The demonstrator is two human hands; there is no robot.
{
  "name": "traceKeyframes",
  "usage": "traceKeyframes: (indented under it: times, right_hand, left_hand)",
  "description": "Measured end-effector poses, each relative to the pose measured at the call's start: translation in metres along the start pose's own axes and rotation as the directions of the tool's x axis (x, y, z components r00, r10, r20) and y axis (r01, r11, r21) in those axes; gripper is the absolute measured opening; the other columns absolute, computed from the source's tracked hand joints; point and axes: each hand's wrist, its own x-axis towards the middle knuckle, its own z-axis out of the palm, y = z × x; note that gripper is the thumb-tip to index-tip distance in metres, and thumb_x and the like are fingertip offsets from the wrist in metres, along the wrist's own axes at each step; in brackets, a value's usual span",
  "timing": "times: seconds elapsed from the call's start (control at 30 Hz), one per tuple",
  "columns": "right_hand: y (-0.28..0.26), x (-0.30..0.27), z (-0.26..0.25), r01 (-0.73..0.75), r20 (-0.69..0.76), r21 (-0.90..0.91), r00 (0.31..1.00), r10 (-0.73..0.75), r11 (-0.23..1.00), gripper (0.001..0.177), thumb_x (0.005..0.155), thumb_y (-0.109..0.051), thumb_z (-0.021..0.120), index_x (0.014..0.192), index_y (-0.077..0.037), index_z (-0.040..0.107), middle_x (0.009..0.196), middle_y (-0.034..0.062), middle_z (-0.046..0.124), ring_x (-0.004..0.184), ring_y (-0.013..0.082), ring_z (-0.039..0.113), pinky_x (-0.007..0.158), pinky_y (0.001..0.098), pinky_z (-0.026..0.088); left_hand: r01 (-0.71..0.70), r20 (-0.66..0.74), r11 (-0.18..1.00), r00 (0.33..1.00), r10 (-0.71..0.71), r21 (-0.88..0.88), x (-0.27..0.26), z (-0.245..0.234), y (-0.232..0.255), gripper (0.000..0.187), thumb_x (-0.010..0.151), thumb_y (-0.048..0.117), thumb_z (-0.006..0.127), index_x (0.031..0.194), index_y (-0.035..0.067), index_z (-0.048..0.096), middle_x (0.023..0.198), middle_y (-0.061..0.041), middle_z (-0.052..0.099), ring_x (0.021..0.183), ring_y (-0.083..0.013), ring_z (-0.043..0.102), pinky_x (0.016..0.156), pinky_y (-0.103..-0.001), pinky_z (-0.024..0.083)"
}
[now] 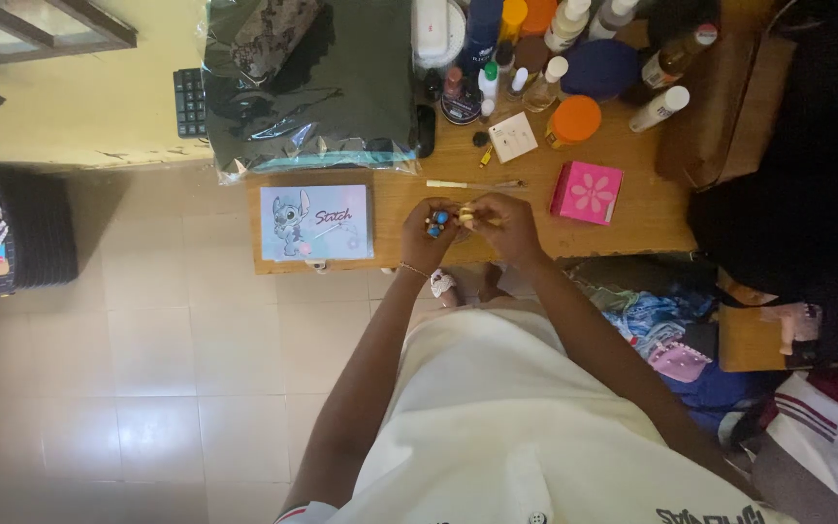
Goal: The recorder is crafting or assembling items using ribbons, tape, and small tools at a dresser.
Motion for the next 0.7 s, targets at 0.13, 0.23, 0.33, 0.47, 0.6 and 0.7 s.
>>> traceKeyframes:
  times: [0.13,0.23,0.33,0.47,0.6,0.7]
  right_hand:
    - [-0.014,-0.007,0.008,0.094,-0.012,-0.174,0.995,-0.097,0.980,0.021,0.086,0.002,0.079,0.105,-0.001,0.070,0.103,0.0088,0.074,0.093,0.0155,0.073,0.082,0.0282,0.059]
    - [-0.027,-0.009,0.013,0.245,0.011,-0.312,0.967,-0.254,0.918,0.021,0.082,0.002,0.079,0.101,-0.001,0.070,0.103,0.0120,0.071,0.094,0.0253,0.072,0.082,0.0333,0.057]
    - [-0.034,-0.012,0.018,0.301,0.026,-0.426,0.947,-0.321,0.853,0.022,0.078,0.004,0.077,0.099,-0.003,0.070,0.100,0.0133,0.069,0.097,0.0323,0.068,0.084,0.0393,0.055]
    - [-0.032,-0.009,0.021,0.275,0.005,-0.478,0.951,-0.310,0.834,0.021,0.078,0.003,0.076,0.098,-0.003,0.070,0.101,0.0147,0.065,0.098,0.0338,0.065,0.082,0.0420,0.054]
    - [-0.032,-0.007,0.020,0.230,0.020,-0.525,0.966,-0.258,0.819,0.020,0.077,0.002,0.075,0.097,-0.004,0.071,0.097,0.0137,0.063,0.094,0.0334,0.064,0.079,0.0421,0.053]
    - [-0.031,-0.007,0.019,0.237,0.021,-0.479,0.966,-0.259,0.845,0.021,0.078,0.002,0.074,0.098,-0.004,0.073,0.094,0.0133,0.063,0.090,0.0326,0.065,0.076,0.0409,0.053]
  left_hand:
    - [0.069,0.009,0.997,0.998,-0.069,-0.018,0.000,-0.001,0.009,0.027,0.088,-0.001,0.072,0.114,0.004,0.065,0.105,-0.007,0.073,0.097,-0.0145,0.069,0.087,-0.029,0.058]
    - [0.127,0.024,0.992,0.992,-0.127,0.028,0.000,-0.001,0.006,0.027,0.087,-0.002,0.071,0.113,0.003,0.067,0.104,-0.007,0.074,0.094,-0.0138,0.068,0.085,-0.028,0.057]
    - [0.140,0.038,0.990,0.989,-0.140,0.009,-0.001,-0.001,-0.002,0.029,0.085,-0.002,0.071,0.113,0.003,0.066,0.106,-0.006,0.074,0.097,-0.0129,0.069,0.087,-0.028,0.057]
    - [0.123,0.024,0.992,0.992,-0.123,0.006,-0.002,-0.003,0.001,0.032,0.084,0.000,0.075,0.114,0.004,0.066,0.105,-0.005,0.073,0.096,-0.0124,0.069,0.086,-0.028,0.057]
    - [0.117,0.032,0.993,0.993,-0.118,0.015,-0.001,-0.002,-0.005,0.032,0.081,0.001,0.078,0.112,0.004,0.067,0.104,-0.005,0.073,0.095,-0.0124,0.067,0.084,-0.028,0.057]
    - [0.094,0.022,0.994,0.995,-0.095,0.062,-0.002,-0.001,-0.005,0.027,0.084,0.002,0.079,0.109,0.005,0.069,0.103,-0.005,0.073,0.094,-0.0124,0.067,0.084,-0.028,0.057]
